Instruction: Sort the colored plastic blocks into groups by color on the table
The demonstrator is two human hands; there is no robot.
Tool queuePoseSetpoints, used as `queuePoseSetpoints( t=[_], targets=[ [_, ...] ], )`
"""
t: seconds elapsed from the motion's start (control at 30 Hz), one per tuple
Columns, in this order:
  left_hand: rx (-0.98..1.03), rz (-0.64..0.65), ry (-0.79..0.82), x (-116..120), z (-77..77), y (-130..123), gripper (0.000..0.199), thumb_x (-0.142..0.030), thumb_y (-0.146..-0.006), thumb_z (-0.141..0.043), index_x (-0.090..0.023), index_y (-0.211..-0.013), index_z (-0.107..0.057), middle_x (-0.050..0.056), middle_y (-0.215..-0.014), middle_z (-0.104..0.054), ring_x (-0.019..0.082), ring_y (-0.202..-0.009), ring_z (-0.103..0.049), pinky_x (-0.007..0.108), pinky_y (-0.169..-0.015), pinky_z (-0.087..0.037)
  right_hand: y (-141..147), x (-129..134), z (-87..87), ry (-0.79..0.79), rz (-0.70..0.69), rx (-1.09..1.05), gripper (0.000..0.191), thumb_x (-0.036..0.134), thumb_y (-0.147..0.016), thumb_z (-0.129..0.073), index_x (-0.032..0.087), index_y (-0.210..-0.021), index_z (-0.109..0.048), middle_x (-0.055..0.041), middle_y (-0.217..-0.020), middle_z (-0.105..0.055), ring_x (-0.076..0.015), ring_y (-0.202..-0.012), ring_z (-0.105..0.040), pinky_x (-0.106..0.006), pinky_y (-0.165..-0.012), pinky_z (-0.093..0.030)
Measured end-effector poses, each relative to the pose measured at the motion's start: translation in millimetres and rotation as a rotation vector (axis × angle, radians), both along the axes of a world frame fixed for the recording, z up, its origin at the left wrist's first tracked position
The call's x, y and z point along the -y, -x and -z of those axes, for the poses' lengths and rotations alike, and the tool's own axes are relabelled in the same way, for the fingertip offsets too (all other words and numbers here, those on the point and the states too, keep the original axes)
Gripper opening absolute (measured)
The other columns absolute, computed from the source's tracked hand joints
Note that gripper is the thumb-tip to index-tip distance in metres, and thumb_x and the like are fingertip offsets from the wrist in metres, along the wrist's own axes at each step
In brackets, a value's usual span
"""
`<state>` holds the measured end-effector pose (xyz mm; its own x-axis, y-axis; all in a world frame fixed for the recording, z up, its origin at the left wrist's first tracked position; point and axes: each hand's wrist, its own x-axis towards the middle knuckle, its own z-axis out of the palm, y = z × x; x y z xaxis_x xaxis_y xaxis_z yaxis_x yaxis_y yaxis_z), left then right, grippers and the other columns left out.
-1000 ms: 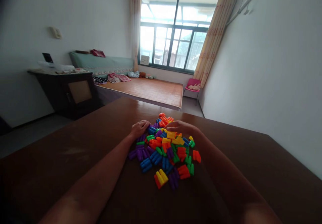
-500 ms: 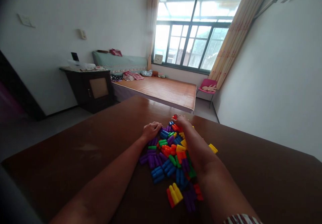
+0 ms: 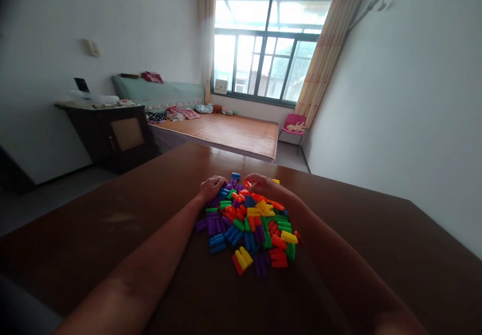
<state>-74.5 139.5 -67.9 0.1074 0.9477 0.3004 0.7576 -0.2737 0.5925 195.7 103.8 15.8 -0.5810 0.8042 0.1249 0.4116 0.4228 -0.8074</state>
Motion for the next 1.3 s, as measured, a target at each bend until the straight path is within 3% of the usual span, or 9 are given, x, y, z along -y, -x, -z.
queuePoseSetpoints(
  t=[0.1, 0.17, 0.3, 0.47, 0.63, 0.83, 1.07, 1.2, 1.3],
  targets=[
    [0.023, 0.013, 0.007, 1, -2.9, 1, 0.043, -0.045, -0.096, -0.035, -0.028, -0.096, -0.074, -0.001, -0.113, -0.071, 0.019, -0.106, -0.063, 0.028, -0.087, -0.046, -42, 19, -4.2, -0.047, 0.142, -0.094, 0.052, 0.050, -0.083, -0.061, 0.022, -0.126, -0.055, -0.0095, -0.122, -0.063, -0.0208, -0.101, -0.064, -0.035, -0.085, -0.053],
    [0.035, 0.013, 0.017, 1, -5.3, 2, 0.044, -0.045, -0.095, -0.035, -0.027, -0.095, -0.074, 0.000, -0.112, -0.071, 0.020, -0.105, -0.063, 0.028, -0.087, -0.046, -85, 25, 7.6, -0.110, 0.342, -0.092, 0.052, 0.048, -0.081, -0.062, 0.022, -0.125, -0.054, -0.0112, -0.125, -0.062, -0.0221, -0.101, -0.064, -0.037, -0.084, -0.054],
    [0.041, 0.005, 0.027, -1, -5.7, 4, 0.044, -0.046, -0.094, -0.035, -0.026, -0.096, -0.075, 0.001, -0.113, -0.071, 0.021, -0.106, -0.063, 0.030, -0.090, -0.047, -173, 31, 60.1, -0.171, 0.793, 0.148, 0.043, 0.036, -0.071, -0.068, 0.022, -0.110, -0.061, -0.0105, -0.109, -0.069, -0.0252, -0.093, -0.066, -0.043, -0.087, -0.053],
    [0.070, -0.001, 0.020, -9, -0.1, 8, 0.040, -0.047, -0.090, -0.040, -0.028, -0.094, -0.075, -0.001, -0.108, -0.073, 0.022, -0.106, -0.063, 0.031, -0.091, -0.049, -228, 38, 108.7, -0.162, 0.920, 0.151, 0.058, 0.039, -0.066, -0.073, 0.025, -0.121, -0.060, -0.0090, -0.114, -0.068, -0.0277, -0.108, -0.064, -0.046, -0.097, -0.049],
    [0.081, 0.016, 0.030, -13, 2.5, 11, 0.041, -0.049, -0.088, -0.040, -0.027, -0.094, -0.075, 0.000, -0.110, -0.073, 0.022, -0.107, -0.063, 0.032, -0.093, -0.049, -239, 36, 114.3, -0.064, 0.889, -0.014, 0.070, 0.048, -0.069, -0.072, 0.021, -0.131, -0.055, -0.0138, -0.125, -0.064, -0.0269, -0.110, -0.063, -0.041, -0.093, -0.052],
    [0.068, 0.033, 0.026, -17, 5.7, 13, 0.045, -0.052, -0.088, -0.037, -0.026, -0.096, -0.073, 0.001, -0.113, -0.071, 0.022, -0.107, -0.063, 0.032, -0.095, -0.048, -223, 23, 117.6, -0.297, 0.960, 0.275, 0.042, 0.044, -0.079, -0.061, 0.023, -0.114, -0.068, -0.0095, -0.123, -0.065, -0.0262, -0.113, -0.058, -0.043, -0.103, -0.043],
    [0.044, 0.029, 0.036, -15, 3.9, 13, 0.046, -0.053, -0.089, -0.036, -0.027, -0.096, -0.073, 0.000, -0.116, -0.070, 0.022, -0.110, -0.062, 0.033, -0.097, -0.047, -217, -11, 111.1, -0.265, 1.092, 0.388, 0.042, 0.035, -0.082, -0.056, 0.023, -0.122, -0.064, -0.0091, -0.127, -0.063, -0.0270, -0.117, -0.056, -0.041, -0.103, -0.041],
    [0.048, 0.035, 0.027, -16, 5.2, 13, 0.045, -0.052, -0.089, -0.037, -0.026, -0.096, -0.073, 0.001, -0.115, -0.070, 0.022, -0.109, -0.062, 0.032, -0.097, -0.047, -210, -10, 101.8, -0.378, 1.150, 0.287, 0.047, 0.040, -0.082, -0.055, 0.018, -0.123, -0.062, -0.0145, -0.134, -0.058, -0.0295, -0.123, -0.051, -0.046, -0.106, -0.037],
    [0.048, 0.023, 0.032, -16, 4.8, 13, 0.045, -0.051, -0.089, -0.038, -0.026, -0.096, -0.074, 0.001, -0.114, -0.070, 0.022, -0.108, -0.062, 0.032, -0.097, -0.047, -203, 6, 74.9, -0.222, 0.881, 0.115, 0.045, 0.047, -0.084, -0.053, 0.016, -0.114, -0.066, -0.0139, -0.114, -0.067, -0.0268, -0.105, -0.062, -0.042, -0.092, -0.048]
  ],
)
